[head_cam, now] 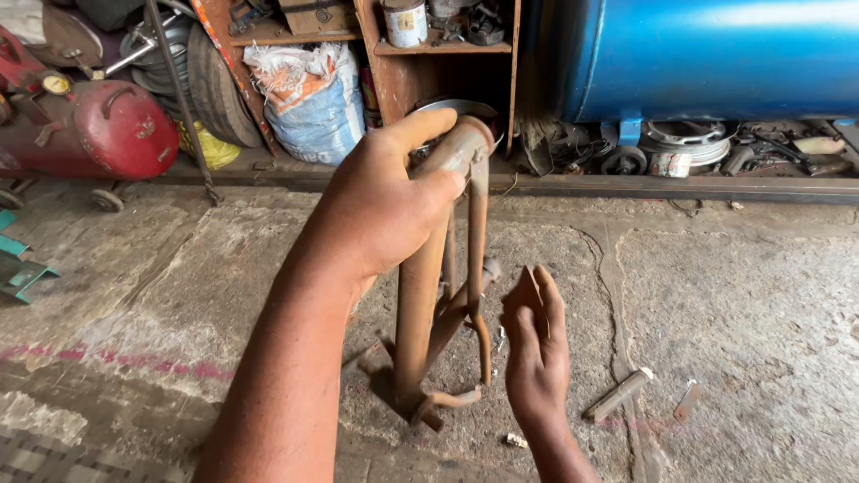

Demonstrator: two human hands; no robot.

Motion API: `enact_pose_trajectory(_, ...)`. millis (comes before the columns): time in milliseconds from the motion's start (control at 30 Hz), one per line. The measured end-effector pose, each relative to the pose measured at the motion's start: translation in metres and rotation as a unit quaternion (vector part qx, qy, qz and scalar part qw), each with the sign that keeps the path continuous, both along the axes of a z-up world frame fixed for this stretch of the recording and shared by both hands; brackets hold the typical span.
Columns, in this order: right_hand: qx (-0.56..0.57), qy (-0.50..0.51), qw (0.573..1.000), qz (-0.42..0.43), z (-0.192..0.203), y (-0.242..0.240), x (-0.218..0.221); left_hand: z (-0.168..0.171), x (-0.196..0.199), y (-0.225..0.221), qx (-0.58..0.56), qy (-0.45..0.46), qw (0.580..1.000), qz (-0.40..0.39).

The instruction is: The person is sanding a rusty bicycle frame by hand using a piece of sandpaper, rubbing it repeatedly across the metal tubing.

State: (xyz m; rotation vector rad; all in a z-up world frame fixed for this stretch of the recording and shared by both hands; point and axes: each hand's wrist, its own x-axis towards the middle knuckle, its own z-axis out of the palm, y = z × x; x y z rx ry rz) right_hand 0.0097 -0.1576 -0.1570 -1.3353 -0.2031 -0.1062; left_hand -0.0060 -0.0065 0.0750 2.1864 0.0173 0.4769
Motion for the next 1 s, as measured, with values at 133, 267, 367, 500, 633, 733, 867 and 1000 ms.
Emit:
enact_pose_trajectory(133,0.022,0.0,1.0,0.022,0.02,0.007,0.014,0.002,0.006,-0.009,-0.15,0.059,0.984,-0.078)
enact_pose_trajectory(267,-0.026,0.026,0.998,0.045,0.012,0.009,0.026,-0.012,0.013,-0.016,-0.178,-0.006,0.979,-0.102)
enact_pose_trajectory(367,0.234,0.169,0.951,0.108,0.013,0.007,0.032,-0.024,0.026,-0.016,-0.202,-0.071,0.976,-0.045)
enact_pose_trajectory(500,-0.056,0.139,0.98,0.129,0.025,0.008,0.044,-0.05,0.027,-0.009,-0.21,-0.208,0.954,-0.045)
enact_pose_trajectory(633,-0.086,0.008,0.987,0.139,0.039,0.023,0.053,-0.057,0.019,0.005,-0.22,-0.153,0.959,-0.094)
enact_pose_trajectory(733,-0.136,-0.012,0.985,0.107,0.054,0.035,0.053,-0.054,0.014,0.011,-0.169,-0.134,0.976,-0.036)
enact_pose_trajectory(867,-0.061,0.011,0.996,0.06,0.063,0.054,0.04,-0.042,0.003,0.01,-0.09,-0.14,0.986,-0.005)
enact_pose_trajectory(1000,-0.067,0.021,0.997,-0.043,0.087,0.063,0.024,-0.002,-0.021,-0.02,0.115,-0.316,0.922,0.191)
